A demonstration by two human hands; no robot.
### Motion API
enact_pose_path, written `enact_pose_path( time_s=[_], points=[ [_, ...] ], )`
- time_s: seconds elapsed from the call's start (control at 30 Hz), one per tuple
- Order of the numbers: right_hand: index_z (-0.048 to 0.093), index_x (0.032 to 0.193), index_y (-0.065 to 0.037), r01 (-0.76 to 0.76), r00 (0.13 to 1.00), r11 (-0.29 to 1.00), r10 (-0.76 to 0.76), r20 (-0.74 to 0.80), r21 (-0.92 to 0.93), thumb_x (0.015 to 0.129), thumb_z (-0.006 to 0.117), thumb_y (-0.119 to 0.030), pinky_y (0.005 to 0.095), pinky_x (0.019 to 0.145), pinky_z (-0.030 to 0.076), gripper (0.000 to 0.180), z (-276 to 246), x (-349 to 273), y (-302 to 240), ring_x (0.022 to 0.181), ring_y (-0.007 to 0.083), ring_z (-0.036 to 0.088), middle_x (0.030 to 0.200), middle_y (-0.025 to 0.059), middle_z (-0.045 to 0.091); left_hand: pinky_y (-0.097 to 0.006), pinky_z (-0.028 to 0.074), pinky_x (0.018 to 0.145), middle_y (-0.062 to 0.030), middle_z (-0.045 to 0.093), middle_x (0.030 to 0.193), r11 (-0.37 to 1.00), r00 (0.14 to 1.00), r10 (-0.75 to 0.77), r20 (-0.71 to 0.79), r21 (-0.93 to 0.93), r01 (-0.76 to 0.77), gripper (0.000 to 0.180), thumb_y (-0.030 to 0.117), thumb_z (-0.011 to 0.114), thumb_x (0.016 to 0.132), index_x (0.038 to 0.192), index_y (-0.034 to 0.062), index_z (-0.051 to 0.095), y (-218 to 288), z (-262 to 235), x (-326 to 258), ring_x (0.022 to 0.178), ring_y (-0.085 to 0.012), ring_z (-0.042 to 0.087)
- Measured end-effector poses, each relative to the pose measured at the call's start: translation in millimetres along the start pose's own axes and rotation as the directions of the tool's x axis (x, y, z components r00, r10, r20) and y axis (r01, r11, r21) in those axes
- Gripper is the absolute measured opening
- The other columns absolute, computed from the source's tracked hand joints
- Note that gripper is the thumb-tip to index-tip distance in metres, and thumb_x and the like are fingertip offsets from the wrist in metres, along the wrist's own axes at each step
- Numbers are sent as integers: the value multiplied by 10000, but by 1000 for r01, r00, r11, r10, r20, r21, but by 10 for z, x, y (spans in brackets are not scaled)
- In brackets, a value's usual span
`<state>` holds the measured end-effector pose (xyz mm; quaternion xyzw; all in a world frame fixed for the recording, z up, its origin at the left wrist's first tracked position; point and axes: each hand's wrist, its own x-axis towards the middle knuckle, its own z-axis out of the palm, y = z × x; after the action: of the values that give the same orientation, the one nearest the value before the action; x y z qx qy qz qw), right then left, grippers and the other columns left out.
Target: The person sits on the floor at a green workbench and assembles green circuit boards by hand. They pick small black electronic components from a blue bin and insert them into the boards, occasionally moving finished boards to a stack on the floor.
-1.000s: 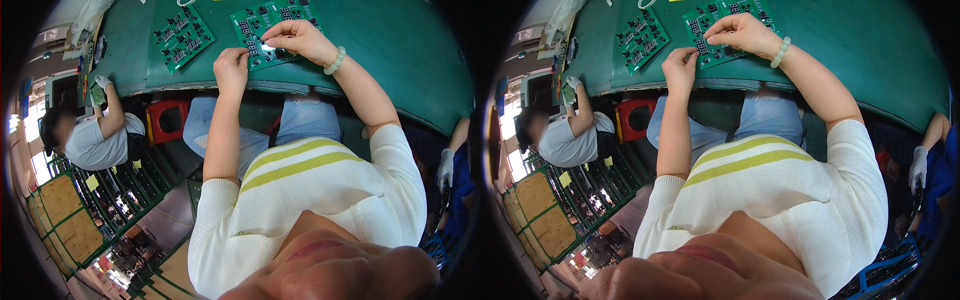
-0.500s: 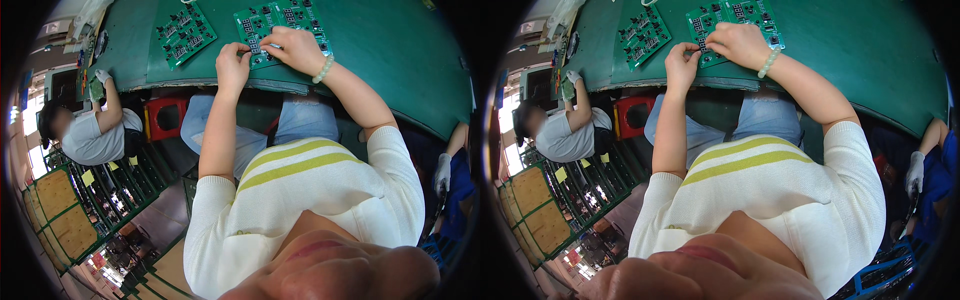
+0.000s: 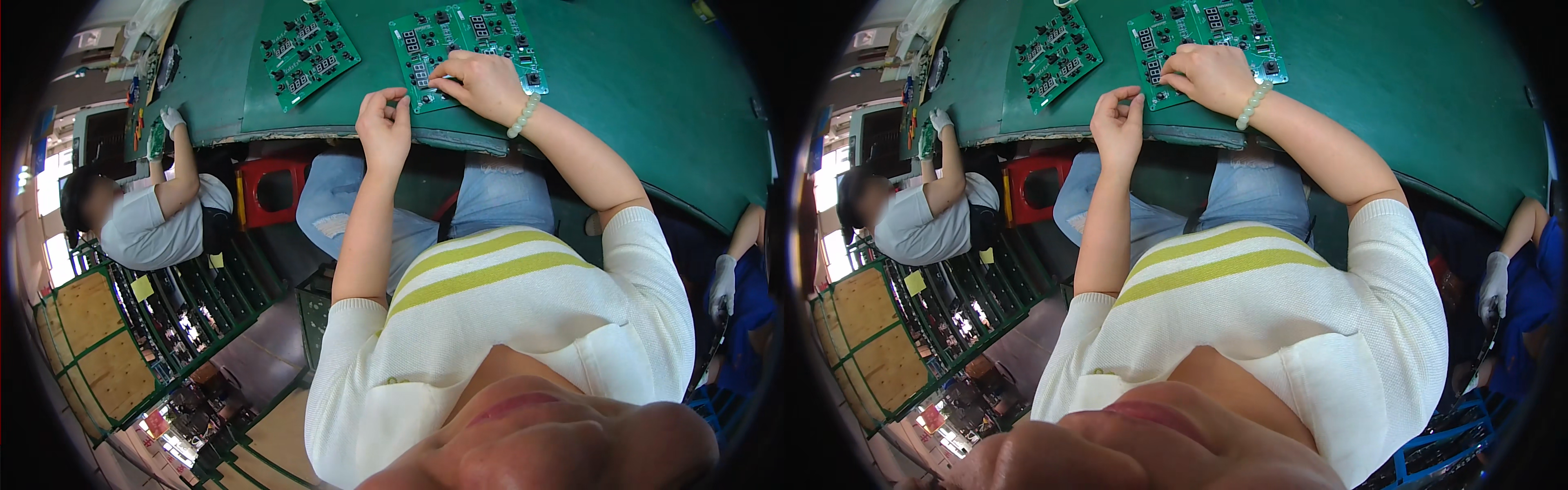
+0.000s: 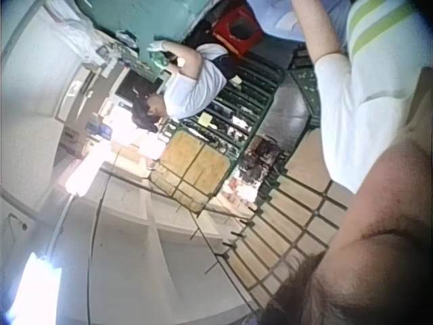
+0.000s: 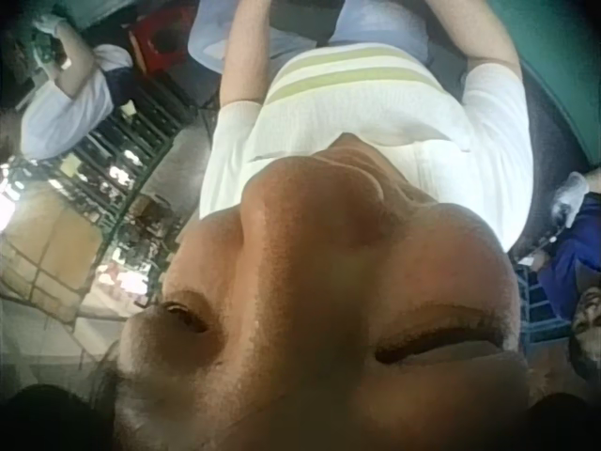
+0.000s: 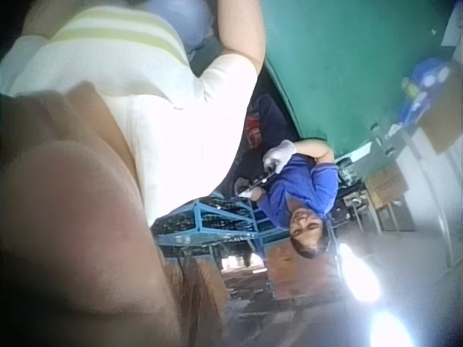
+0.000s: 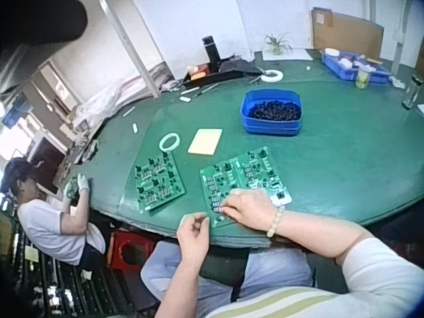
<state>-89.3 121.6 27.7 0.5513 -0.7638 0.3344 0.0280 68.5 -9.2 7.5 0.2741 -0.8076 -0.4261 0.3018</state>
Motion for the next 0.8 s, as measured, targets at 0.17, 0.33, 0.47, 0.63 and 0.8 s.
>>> enact_pose_path(
  time_s=[0.17, 0.33, 0.47, 0.63, 0.8],
  points=[
    [737, 879, -164, -40, 997, 998, 43, 67, -53, 890, 658, -334, 384, 606, 518, 188, 15, -1, -29, 729, 246, 665, 816, 15, 652, -277, 478, 573, -96, 616, 935, 979, 987, 157, 33, 127, -159, 161, 5, 668, 859, 1017, 24, 697, 113, 63, 62, 582, -134, 556],
    [740, 827, -138, -64, 992, 997, 69, 103, -48, 861, 670, -303, 388, 613, 524, 182, -30, 8, -46, 733, 246, 672, 805, 22, 658, -283, 476, 581, -87, 613, 926, 983, 987, 158, 21, 95, -160, 167, 13, 657, 867, 1023, 45, 709, 33, 94, 57, 611, -142, 560],
    [739, 811, -118, -28, 990, 992, 45, 136, -122, 853, 666, -279, 397, 622, 532, 181, -21, 57, -81, 733, 258, 675, 801, 31, 662, -276, 459, 572, -74, 613, 912, 983, 988, 155, 1, 98, -154, 171, 16, 658, 868, 1024, 57, 715, -42, 114, 55, 618, -134, 549],
    [737, 830, -97, 42, 963, 975, 20, 270, -220, 844, 666, -248, 421, 645, 541, 167, -29, 192, -88, 740, 285, 676, 803, 51, 672, -272, 453, 572, -78, 612, 918, 979, 986, 169, -2, 120, -168, 180, 22, 658, 874, 1040, 62, 717, -35, 122, 44, 621, -127, 542],
    [716, 811, -69, -90, 994, 973, 75, 78, 212, 902, 658, -284, 314, 553, 473, 241, -49, 162, 31, 607, 164, 595, 703, 31, 618, -228, 411, 540, -66, 626, 937, 990, 984, 131, -121, -37, -137, 180, 5, 686, 864, 1031, 57, 725, 182, 160, 36, 649, -85, 532]
  ],
)
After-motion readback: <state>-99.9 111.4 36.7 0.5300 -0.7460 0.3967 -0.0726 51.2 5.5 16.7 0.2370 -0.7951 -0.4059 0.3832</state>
